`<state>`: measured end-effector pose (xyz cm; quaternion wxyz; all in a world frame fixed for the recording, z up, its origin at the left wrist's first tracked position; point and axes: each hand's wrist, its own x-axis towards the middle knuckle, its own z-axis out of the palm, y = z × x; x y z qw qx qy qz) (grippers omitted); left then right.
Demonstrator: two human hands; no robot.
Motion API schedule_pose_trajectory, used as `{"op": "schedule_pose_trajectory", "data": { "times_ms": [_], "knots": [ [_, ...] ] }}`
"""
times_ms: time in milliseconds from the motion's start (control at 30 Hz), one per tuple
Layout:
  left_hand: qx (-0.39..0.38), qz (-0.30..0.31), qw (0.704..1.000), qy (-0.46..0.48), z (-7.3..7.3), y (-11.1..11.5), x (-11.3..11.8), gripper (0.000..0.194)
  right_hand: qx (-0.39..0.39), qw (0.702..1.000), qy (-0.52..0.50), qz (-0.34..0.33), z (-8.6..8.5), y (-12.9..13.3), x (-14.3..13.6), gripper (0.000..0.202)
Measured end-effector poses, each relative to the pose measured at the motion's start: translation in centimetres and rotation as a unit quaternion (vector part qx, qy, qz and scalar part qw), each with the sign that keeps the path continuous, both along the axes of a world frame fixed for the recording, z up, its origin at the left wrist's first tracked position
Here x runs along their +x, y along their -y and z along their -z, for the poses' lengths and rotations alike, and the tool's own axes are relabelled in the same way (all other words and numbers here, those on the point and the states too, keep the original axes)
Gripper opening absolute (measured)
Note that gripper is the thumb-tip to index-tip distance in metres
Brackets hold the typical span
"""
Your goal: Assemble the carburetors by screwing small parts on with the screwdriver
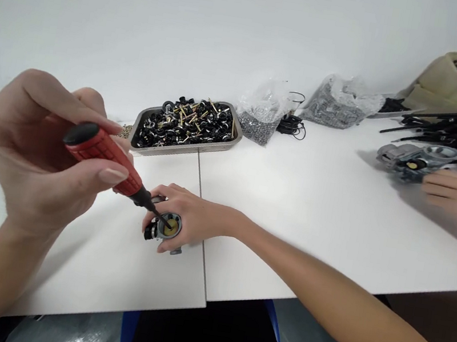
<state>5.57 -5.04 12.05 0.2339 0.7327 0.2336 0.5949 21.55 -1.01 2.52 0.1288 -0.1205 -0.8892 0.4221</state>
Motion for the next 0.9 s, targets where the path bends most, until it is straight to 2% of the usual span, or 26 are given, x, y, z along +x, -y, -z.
{"op": "schedule_pose_trajectory", "data": {
  "times_ms": [200,367,600,800,900],
  "knots": [
    [-0.016,0.04,0.998,-0.047,-0.4,-0.5,-1.0,0.024,0.007,1.0,0.005,-0.002,0.0,-0.1,0.1,0.035],
    [-0.042,0.083,0.992,-0.088,-0.8,-0.3,-2.1,0.033,-0.002,1.0,-0.011,0.002,0.3,-0.1,0.0,0.036],
    [-0.092,0.209,0.964,-0.133,-1.2,0.2,-2.5,0.036,0.017,1.0,-0.015,-0.002,-0.3,0.0,-0.1,0.035],
    [-0.119,0.221,0.96,-0.124,-1.7,-0.3,-2.6,0.033,-0.008,0.999,-0.031,-0.012,0.4,-0.1,-0.1,0.036],
    [-0.08,0.215,0.969,-0.093,-1.5,-0.7,-2.3,0.031,-0.001,0.999,-0.031,-0.011,0.6,-0.2,-0.1,0.036]
  ]
}}
